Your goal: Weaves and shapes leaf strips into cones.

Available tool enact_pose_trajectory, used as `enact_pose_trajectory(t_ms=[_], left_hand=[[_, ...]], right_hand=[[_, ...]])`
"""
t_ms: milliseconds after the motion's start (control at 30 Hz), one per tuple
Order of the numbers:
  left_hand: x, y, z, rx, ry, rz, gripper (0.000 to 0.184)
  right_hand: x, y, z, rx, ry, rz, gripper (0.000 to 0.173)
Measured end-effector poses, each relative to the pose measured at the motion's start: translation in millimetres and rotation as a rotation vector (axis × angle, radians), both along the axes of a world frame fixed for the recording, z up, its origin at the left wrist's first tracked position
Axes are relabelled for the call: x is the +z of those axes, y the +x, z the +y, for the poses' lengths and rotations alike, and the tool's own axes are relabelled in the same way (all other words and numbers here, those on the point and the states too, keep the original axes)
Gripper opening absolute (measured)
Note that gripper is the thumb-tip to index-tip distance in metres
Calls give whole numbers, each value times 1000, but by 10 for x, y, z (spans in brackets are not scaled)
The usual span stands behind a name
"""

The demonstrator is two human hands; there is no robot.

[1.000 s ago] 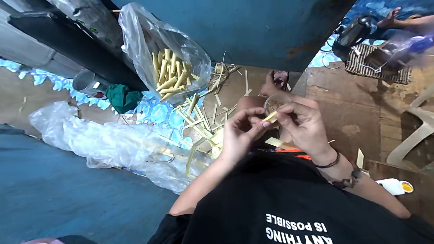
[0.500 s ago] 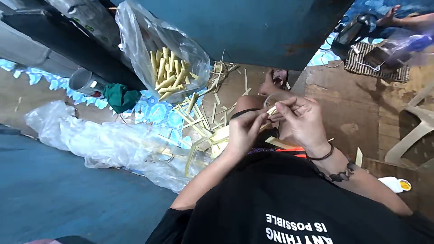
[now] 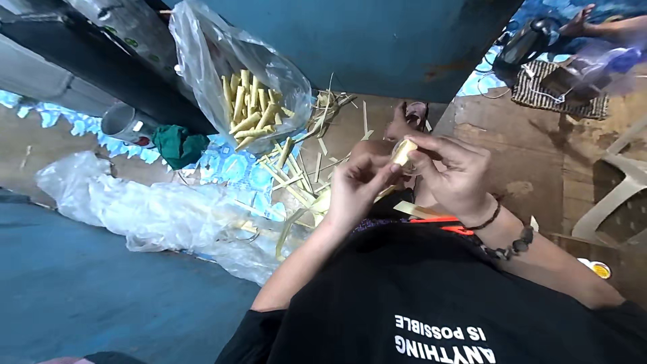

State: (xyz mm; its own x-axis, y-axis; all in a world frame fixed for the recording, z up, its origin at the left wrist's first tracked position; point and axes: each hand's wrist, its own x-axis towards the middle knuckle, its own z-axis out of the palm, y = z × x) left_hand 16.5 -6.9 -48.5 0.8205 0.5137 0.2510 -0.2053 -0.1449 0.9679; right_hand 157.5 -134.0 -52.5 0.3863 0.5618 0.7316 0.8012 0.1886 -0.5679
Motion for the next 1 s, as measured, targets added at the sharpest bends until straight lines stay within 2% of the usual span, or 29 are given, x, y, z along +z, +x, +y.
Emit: enact_pose_trajectory(t_ms=[67, 133, 200, 267, 333, 367, 433, 500, 567, 633, 700, 767, 833, 933, 1000], left_hand=[[-33, 25, -18, 137, 51, -46, 5], [37, -18, -84, 131, 0, -75, 6], [103, -67, -120, -11, -284, -71, 16], [114, -66, -94, -182, -599, 25, 17], [61, -44, -48, -309, -686, 110, 19], [27, -29, -31, -319, -656, 121, 17], [-34, -19, 5, -289, -501, 81, 1], [-20, -45, 7, -254, -228, 18, 18], [74, -91, 16, -226, 66, -1, 22], [142, -127, 8, -157, 264, 0, 19], [134, -125, -5, -83, 321, -33, 16], [132, -120, 14, -61, 324, 3, 19], [145, -134, 51, -90, 330, 105, 23], [169, -172, 87, -172, 318, 191, 38], [150, -158, 55, -143, 259, 137, 28]], right_hand=[[-4, -57, -24, -39, 70, -206, 16], [-68, -89, -70, 18, 129, -362, 15], [-128, -111, -100, 72, 150, -391, 18], [-149, -139, -102, 88, 150, -372, 18], [-128, -164, -71, 119, 158, -264, 14], [-93, -176, -60, 143, 172, -168, 11], [10, -182, -78, 170, 169, 40, 11], [107, -161, -114, 193, 102, 237, 22], [174, -102, -120, 259, 2, 496, 28], [180, -48, -107, 327, -45, 820, 15], [147, -58, -104, 400, -135, 1014, 7], [115, -77, -116, 534, -266, 1125, 19], [103, -49, -148, 624, -355, 1080, 30], [109, 62, -191, 508, -300, 1023, 20], [134, 71, -181, 477, -239, 1121, 14]])
